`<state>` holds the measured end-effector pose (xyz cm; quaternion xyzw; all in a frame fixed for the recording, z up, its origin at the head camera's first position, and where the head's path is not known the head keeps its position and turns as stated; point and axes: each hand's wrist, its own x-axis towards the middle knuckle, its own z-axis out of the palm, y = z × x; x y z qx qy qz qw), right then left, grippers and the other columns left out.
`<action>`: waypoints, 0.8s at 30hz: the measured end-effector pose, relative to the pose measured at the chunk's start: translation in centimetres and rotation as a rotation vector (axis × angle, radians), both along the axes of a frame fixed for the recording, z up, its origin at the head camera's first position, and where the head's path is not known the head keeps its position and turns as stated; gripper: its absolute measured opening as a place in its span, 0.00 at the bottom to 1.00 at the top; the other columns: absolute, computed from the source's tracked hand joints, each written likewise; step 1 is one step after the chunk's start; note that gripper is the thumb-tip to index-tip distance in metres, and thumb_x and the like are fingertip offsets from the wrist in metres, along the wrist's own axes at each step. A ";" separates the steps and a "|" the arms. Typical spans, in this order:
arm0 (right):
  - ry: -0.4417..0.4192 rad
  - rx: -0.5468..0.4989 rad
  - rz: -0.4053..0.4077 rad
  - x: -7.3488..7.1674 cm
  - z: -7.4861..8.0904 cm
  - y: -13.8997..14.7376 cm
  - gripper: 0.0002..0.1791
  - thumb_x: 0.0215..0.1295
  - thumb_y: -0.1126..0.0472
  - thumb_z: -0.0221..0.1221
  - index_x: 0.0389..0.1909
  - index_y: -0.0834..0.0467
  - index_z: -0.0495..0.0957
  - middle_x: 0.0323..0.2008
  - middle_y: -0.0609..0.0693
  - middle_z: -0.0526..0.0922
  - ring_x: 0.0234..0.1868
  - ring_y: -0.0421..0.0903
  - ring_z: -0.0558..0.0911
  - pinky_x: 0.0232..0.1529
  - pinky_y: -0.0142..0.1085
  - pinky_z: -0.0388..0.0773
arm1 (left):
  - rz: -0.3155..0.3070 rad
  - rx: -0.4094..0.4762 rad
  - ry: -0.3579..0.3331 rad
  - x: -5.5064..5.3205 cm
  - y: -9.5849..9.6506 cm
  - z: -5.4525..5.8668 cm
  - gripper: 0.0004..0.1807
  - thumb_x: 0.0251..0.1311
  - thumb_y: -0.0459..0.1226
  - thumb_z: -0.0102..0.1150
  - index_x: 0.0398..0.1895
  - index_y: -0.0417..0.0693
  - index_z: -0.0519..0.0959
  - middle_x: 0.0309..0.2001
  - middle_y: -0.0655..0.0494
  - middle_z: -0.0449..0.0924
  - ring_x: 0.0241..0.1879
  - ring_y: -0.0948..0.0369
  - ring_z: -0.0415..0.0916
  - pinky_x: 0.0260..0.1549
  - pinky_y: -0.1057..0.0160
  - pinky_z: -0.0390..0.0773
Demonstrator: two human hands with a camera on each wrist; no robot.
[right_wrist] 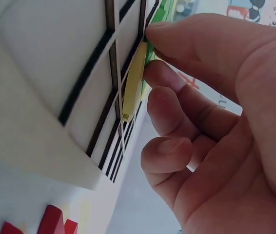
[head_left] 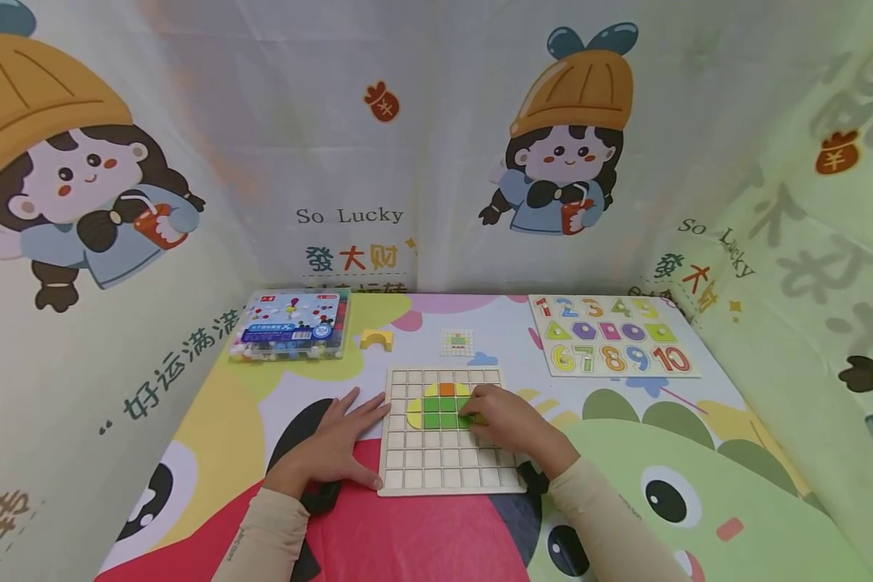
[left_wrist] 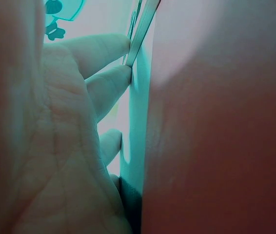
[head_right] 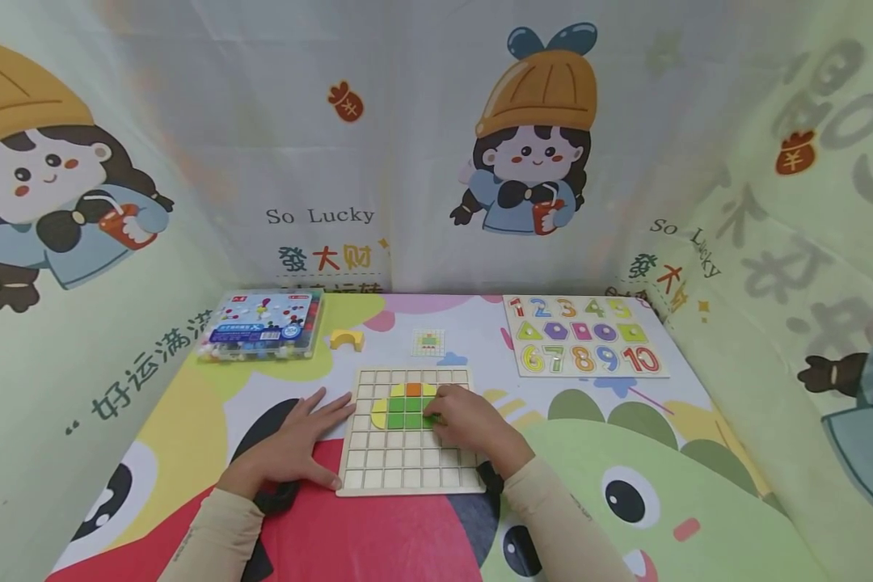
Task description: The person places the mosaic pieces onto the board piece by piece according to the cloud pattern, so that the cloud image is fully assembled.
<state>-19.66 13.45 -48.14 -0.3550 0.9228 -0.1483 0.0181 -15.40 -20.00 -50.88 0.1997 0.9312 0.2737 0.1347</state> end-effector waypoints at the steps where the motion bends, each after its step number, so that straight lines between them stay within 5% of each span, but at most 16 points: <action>1: -0.003 0.003 -0.007 0.0 0.0 -0.1 0.12 0.65 0.62 0.72 0.48 0.53 0.91 0.43 0.47 0.85 0.44 0.42 0.82 0.48 0.38 0.85 | 0.001 0.000 0.001 0.0 0.0 0.0 0.67 0.36 0.63 0.82 0.84 0.60 0.61 0.86 0.60 0.51 0.86 0.40 0.31 0.80 0.29 0.34; 10: 0.018 -0.039 -0.045 1.2 0.4 0.3 0.12 0.66 0.60 0.72 0.49 0.52 0.91 0.44 0.46 0.84 0.43 0.40 0.79 0.45 0.36 0.84 | 0.000 0.006 -0.004 0.1 -0.1 0.0 0.67 0.36 0.63 0.83 0.84 0.59 0.61 0.86 0.59 0.51 0.86 0.40 0.31 0.80 0.28 0.34; 17: -0.026 -0.252 -0.047 2.7 2.3 3.8 0.12 0.70 0.61 0.68 0.52 0.56 0.89 0.45 0.48 0.87 0.37 0.35 0.77 0.37 0.32 0.80 | -0.006 0.015 -0.006 -0.1 0.0 0.0 0.67 0.36 0.62 0.83 0.84 0.59 0.61 0.87 0.59 0.51 0.86 0.41 0.30 0.80 0.28 0.33; 24: 0.032 -0.421 -0.135 2.4 2.7 8.3 0.12 0.66 0.63 0.72 0.50 0.51 0.89 0.39 0.40 0.88 0.33 0.31 0.75 0.32 0.31 0.78 | -0.012 0.005 0.001 -0.1 -0.1 -0.3 0.67 0.37 0.64 0.82 0.84 0.59 0.61 0.87 0.59 0.50 0.86 0.40 0.30 0.80 0.28 0.33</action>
